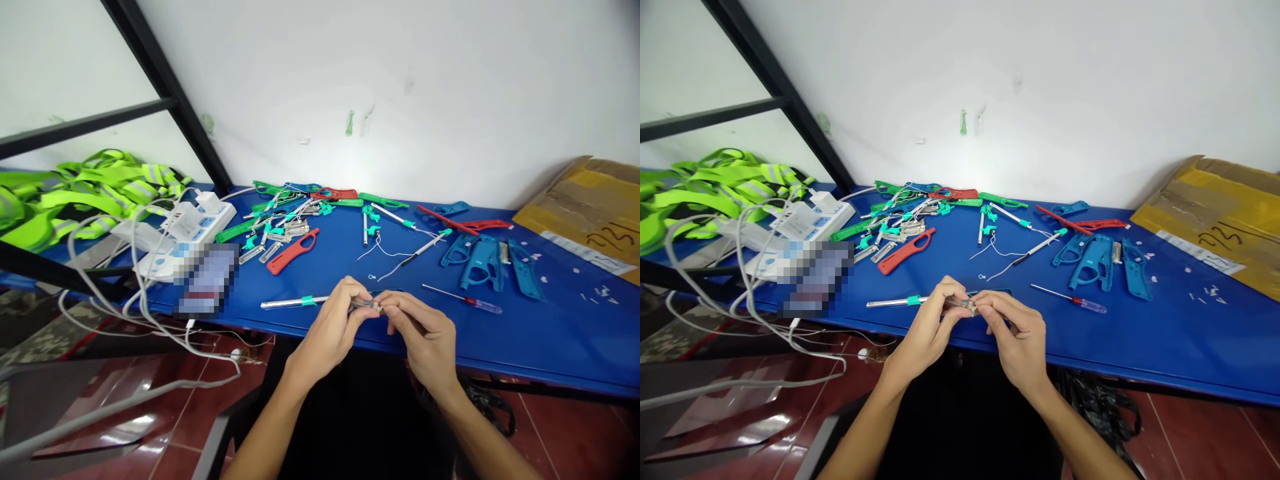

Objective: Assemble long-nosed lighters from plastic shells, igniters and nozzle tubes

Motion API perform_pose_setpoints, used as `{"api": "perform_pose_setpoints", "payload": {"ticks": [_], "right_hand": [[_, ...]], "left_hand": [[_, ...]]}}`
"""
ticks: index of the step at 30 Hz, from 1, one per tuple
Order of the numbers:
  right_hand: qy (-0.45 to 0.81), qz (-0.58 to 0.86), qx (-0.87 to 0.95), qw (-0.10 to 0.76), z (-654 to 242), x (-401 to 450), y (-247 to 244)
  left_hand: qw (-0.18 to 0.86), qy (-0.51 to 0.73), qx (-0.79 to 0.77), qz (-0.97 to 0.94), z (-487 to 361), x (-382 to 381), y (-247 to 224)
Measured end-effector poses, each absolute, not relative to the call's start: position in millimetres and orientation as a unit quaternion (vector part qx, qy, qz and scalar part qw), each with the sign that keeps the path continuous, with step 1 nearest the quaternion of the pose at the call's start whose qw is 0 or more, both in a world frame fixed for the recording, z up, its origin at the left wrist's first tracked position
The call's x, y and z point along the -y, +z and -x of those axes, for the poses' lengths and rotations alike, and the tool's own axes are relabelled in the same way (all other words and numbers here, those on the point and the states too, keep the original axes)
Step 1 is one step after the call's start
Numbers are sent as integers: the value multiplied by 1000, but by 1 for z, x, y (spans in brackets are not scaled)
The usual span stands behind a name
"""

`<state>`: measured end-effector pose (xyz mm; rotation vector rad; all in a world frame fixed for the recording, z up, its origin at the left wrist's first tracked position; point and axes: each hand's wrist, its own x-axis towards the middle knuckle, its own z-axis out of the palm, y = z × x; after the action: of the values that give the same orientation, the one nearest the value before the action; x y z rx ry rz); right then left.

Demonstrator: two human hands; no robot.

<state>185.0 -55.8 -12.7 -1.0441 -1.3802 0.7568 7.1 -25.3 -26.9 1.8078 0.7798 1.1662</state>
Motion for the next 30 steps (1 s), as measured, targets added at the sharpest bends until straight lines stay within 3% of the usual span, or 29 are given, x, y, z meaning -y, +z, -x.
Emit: {"api": "perform_pose_setpoints", "payload": {"ticks": [30], "right_hand": [[338,371,662,557,-195,59,-23]], "left_hand": [[485,479,-243,-690,-1,29,-22]]}}
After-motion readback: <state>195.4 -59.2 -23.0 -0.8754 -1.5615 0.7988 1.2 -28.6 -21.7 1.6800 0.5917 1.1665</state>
